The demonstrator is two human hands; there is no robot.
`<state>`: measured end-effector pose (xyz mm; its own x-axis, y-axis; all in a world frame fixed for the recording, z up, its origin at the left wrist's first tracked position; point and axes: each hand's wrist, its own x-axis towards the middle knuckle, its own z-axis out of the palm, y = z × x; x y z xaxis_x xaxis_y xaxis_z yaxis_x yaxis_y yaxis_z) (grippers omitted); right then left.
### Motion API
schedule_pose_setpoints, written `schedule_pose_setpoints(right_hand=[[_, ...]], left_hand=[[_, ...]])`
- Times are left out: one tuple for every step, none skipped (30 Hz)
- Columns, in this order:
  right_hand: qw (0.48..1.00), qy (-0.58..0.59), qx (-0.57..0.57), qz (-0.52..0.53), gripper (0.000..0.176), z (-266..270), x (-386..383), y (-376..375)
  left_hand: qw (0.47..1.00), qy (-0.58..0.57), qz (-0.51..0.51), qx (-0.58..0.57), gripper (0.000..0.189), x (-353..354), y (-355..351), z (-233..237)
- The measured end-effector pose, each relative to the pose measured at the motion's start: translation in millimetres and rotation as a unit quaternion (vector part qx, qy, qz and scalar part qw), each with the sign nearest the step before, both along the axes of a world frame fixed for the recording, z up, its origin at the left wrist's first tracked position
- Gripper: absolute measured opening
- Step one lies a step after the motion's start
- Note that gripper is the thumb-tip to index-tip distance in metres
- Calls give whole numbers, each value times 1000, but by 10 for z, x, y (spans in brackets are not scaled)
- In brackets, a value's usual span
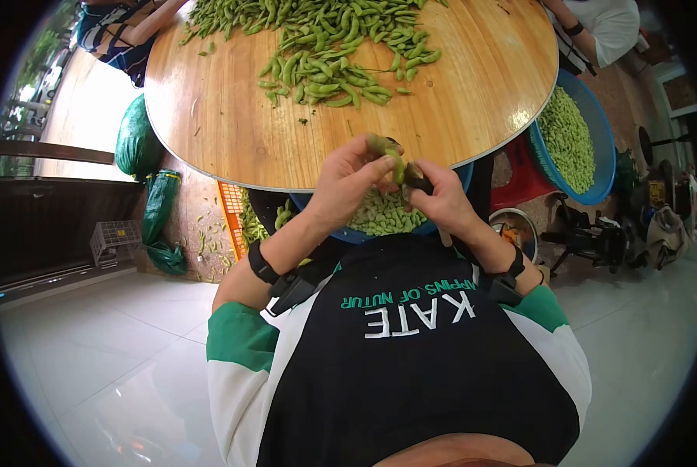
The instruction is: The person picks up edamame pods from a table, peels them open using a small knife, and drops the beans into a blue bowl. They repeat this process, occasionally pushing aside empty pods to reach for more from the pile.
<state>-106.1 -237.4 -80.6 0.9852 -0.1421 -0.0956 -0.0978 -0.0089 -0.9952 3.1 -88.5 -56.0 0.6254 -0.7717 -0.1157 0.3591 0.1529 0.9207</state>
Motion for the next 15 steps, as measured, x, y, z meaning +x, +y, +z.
schedule_pose_setpoints(right_hand=[[999, 28, -17, 15, 17, 41, -29, -15], [999, 28, -16, 16, 17, 56, -47, -25], [998, 3, -52, 27, 19, 67, -59, -39], [995, -22, -88, 36, 21, 76, -62, -51], [995, -22, -88, 36, 21, 84, -56, -42], [996, -49, -69, 14, 24, 88, -45, -19], [996, -76, -51, -7, 27, 94, -45, -6], [996, -75, -50, -8, 27, 116, -52, -6], [998, -49, -41, 8, 31, 152, -55, -9], [999, -24, -31, 24, 34, 181, -52, -11], [999, -25, -31, 25, 34, 197, -48, -15], [999, -1, -18, 44, 37, 210, -47, -22], [998, 22, -5, 63, 40, 214, -45, -28], [998, 22, -4, 63, 40, 210, -47, -23], [998, 0, -18, 66, 42, 203, -49, -13]], left_hand=[[999, 41, 27, -8, 14, 2, 3, 55], [999, 41, 28, -7, 14, 5, 28, 41], [999, 44, 19, 13, 12, 18, 59, 18], [998, 47, 9, 33, 11, 32, 77, -4], [998, 47, 9, 33, 11, 39, 87, -25], [997, 67, 2, 43, 11, 41, 97, -46], [995, 87, -4, 53, 11, 35, 100, -55], [995, 88, -5, 53, 11, 21, 103, -47], [994, 87, -15, 64, 11, 4, 106, -15], [993, 86, -25, 76, 11, -2, 108, 3], [993, 86, -24, 76, 11, -2, 105, -13], [995, 64, -23, 72, 11, -4, 100, -48], [997, 43, -22, 68, 11, -3, 95, -80], [996, 44, -22, 68, 11, 3, 100, -103], [996, 50, -22, 65, 10, 11, 110, -123]])
